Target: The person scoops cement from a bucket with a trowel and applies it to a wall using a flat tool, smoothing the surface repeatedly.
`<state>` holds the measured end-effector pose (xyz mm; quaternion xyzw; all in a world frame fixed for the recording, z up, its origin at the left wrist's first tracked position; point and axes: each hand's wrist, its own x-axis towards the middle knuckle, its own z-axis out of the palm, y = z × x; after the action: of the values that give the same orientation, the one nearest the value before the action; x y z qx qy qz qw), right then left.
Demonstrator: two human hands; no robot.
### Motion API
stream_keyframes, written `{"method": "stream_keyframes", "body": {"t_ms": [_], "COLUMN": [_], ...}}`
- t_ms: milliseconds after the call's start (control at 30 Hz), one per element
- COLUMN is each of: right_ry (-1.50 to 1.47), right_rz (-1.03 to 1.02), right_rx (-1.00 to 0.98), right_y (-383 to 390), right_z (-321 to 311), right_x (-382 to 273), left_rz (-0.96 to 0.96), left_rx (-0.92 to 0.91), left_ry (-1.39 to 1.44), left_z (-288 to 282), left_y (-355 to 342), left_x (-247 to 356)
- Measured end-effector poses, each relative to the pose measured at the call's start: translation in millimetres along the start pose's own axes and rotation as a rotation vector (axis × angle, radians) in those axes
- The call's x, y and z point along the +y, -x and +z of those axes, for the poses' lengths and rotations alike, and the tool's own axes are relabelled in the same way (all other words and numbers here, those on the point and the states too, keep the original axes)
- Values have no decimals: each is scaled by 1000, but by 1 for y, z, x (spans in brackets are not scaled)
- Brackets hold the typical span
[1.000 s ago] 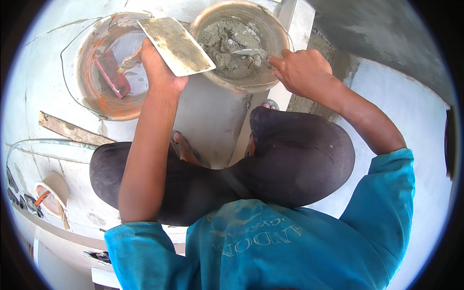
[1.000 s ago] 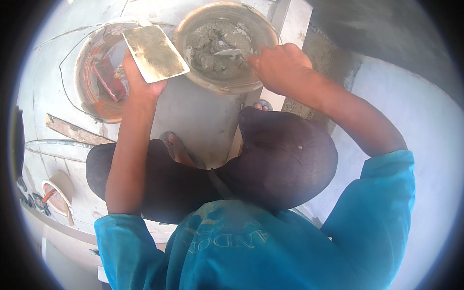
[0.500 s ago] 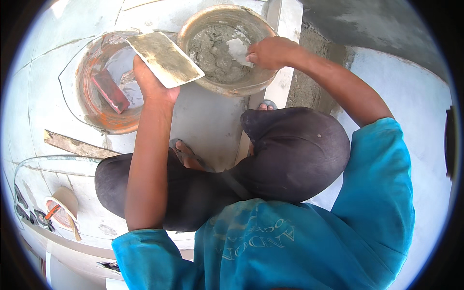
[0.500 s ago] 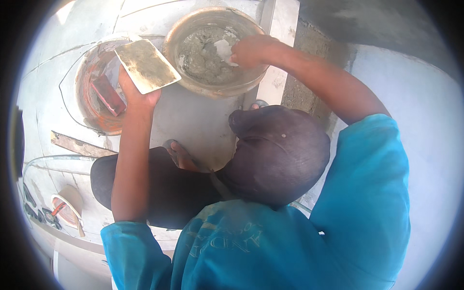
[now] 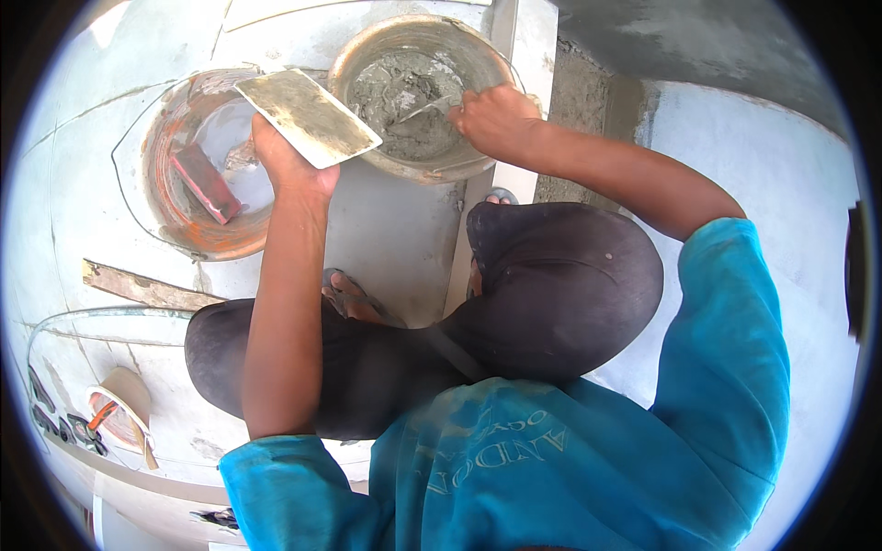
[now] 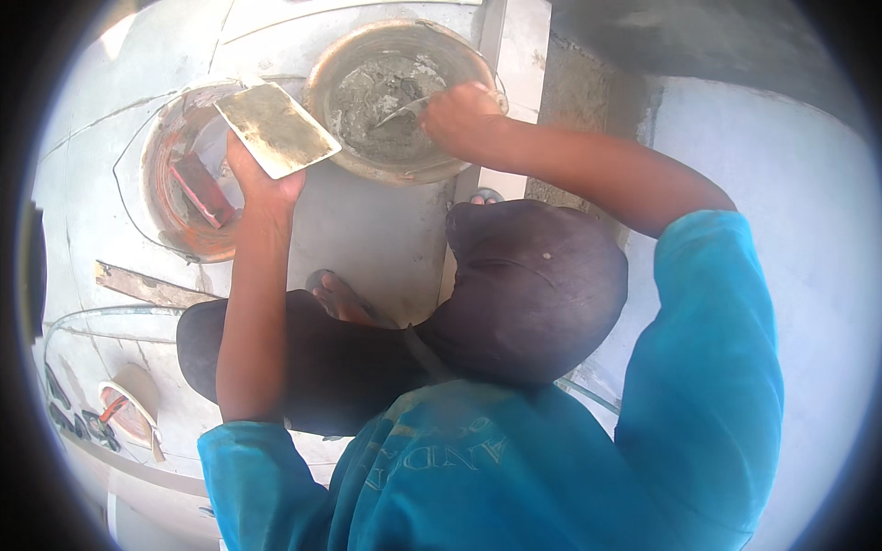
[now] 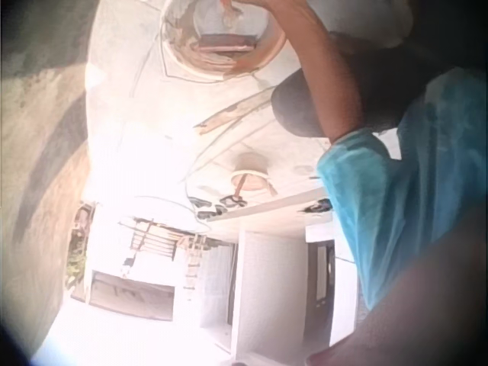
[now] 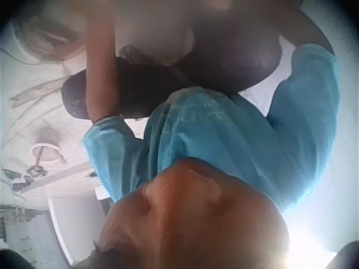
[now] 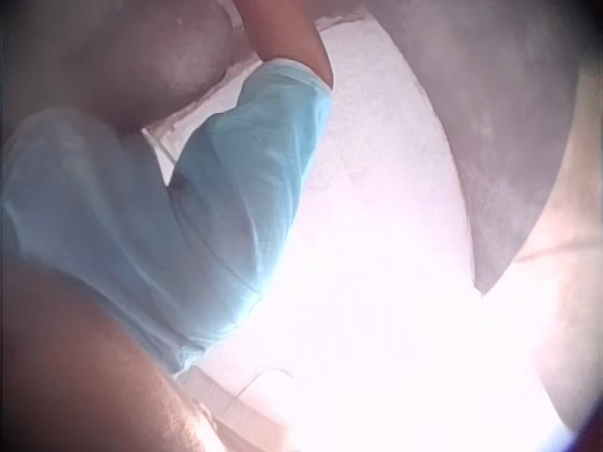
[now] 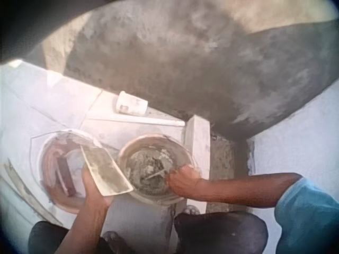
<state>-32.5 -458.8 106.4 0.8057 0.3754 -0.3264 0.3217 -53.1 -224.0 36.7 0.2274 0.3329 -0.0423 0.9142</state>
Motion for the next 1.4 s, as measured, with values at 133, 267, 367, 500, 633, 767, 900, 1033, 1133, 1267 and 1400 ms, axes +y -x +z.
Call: {"method": "stream_keyframes", "body": {"t_ms": [133,267,367,500,633,767,900,1033,1133,1267,1400], "right_ry": [-259,-919,-636,-471,-241,294,517,303,156,-453,-885], "right_rz": [98,248,241,164,193,-83,-157,-114,-64,33,233], "right_rx": [8,-295,-197,-9,-34,177,224,366,152,-36,-231], "right_y": [-32,-52,-47,4,-44,-78,-28,13,-4,-28,-43], "right_z": [16,21,10,12,-8,-35,-10,12,21,17,10], "right_x": [17,32,15,44,75,22,-7,4,-1,31,31], "left_rz": [-27,-25,1,-24,-27,-41,-40,-32,6,-32,6], "left_rx": [-60,-12,-35,-39,-67,-72,-51,-38,-74,-55,-9], "left_ry": [12,-13,-35,-2,-2,-20,-24,21,0,-48,-77], "left_z": [0,-4,2,-3,-10,-13,-14,-13,-9,-8,-5], "left_y": [-4,2,-2,-1,-4,-9,-8,-5,-4,-3,-3], "left_x": [-1,-1,1,-2,1,6,0,-1,-3,-2,0]}}
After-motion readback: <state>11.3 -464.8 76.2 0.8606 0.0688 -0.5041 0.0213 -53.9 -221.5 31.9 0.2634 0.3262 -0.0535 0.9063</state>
